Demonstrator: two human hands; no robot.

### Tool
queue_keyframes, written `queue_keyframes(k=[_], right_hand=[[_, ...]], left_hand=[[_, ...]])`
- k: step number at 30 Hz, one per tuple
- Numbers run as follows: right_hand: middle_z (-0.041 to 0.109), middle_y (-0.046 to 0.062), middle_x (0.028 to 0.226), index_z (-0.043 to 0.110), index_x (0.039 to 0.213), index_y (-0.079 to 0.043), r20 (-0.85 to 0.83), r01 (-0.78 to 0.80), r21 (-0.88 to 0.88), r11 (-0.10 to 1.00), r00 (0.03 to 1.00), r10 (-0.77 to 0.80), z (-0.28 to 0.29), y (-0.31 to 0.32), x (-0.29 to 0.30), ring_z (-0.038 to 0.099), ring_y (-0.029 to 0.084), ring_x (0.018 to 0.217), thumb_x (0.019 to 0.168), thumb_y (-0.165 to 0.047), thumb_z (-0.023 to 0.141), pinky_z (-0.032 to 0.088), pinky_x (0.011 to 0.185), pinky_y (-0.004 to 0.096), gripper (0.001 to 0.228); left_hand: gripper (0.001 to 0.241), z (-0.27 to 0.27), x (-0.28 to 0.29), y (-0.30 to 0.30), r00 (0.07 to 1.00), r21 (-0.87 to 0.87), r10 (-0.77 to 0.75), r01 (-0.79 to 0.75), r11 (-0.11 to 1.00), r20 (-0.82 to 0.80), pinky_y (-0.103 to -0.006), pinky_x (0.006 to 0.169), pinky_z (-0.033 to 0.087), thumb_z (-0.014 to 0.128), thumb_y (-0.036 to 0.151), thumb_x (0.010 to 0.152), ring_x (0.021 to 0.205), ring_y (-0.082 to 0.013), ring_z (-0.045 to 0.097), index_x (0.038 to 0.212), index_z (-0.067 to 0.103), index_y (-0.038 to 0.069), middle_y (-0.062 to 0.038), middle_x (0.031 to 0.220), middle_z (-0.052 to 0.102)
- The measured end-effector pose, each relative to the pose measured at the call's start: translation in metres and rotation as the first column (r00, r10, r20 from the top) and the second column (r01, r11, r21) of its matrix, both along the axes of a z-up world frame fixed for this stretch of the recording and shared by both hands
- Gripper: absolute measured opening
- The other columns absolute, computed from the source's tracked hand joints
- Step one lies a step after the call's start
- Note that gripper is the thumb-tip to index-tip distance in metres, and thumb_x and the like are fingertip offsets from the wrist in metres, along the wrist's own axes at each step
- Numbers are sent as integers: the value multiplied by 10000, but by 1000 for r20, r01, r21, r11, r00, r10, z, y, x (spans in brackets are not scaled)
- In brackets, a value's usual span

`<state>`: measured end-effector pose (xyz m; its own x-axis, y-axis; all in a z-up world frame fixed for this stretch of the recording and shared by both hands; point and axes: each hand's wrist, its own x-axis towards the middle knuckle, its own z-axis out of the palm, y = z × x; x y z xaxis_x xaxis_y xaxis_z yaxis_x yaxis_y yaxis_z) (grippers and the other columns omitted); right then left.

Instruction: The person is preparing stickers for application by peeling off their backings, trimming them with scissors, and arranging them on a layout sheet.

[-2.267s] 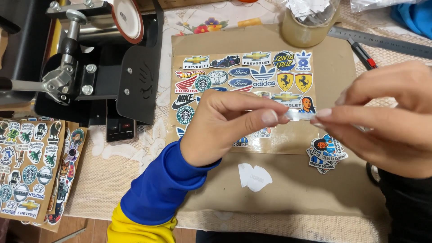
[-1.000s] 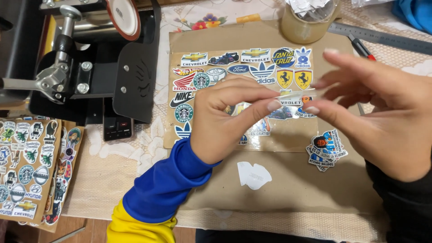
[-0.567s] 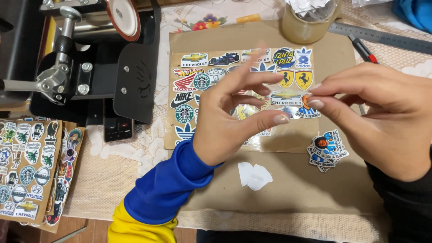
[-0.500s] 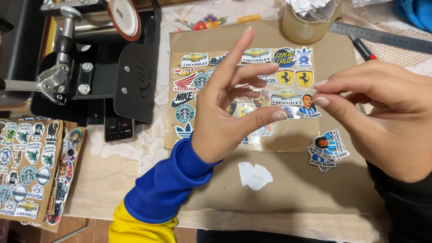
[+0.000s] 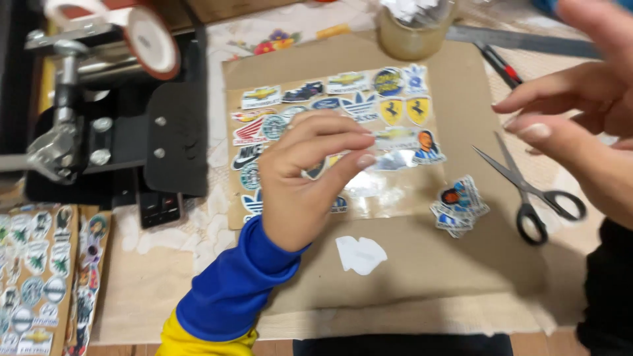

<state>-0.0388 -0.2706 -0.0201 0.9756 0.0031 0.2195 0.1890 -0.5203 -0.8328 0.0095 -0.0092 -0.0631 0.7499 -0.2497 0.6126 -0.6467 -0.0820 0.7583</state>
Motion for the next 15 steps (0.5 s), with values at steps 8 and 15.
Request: queue_keyframes(k=[8,15], right_hand=[[669,72,1316,649,1324,-143,-182,-73,-805,588,975,-129,-112,-92,-52,697,313,1043,895,-362,626,579,821,461,482],[512,-7,1519,477,1497,-217,-340,-124,-806,578,898,-280,-137,-97,-72,611,247,1236,812,-483,616,576,906,429,747]], left_hand=[[168,4,-6,2,968,3,-121,124,992,-218,-348,1014,557,753,105,897,1061,-240,693,1052,714,56,-115,1072,721],[115,-8,-9,-5,861,-145,-222,175,974,-457,-280,866,571,723,119,911,972,-172,701,1009,752,66,-77,1004,759]])
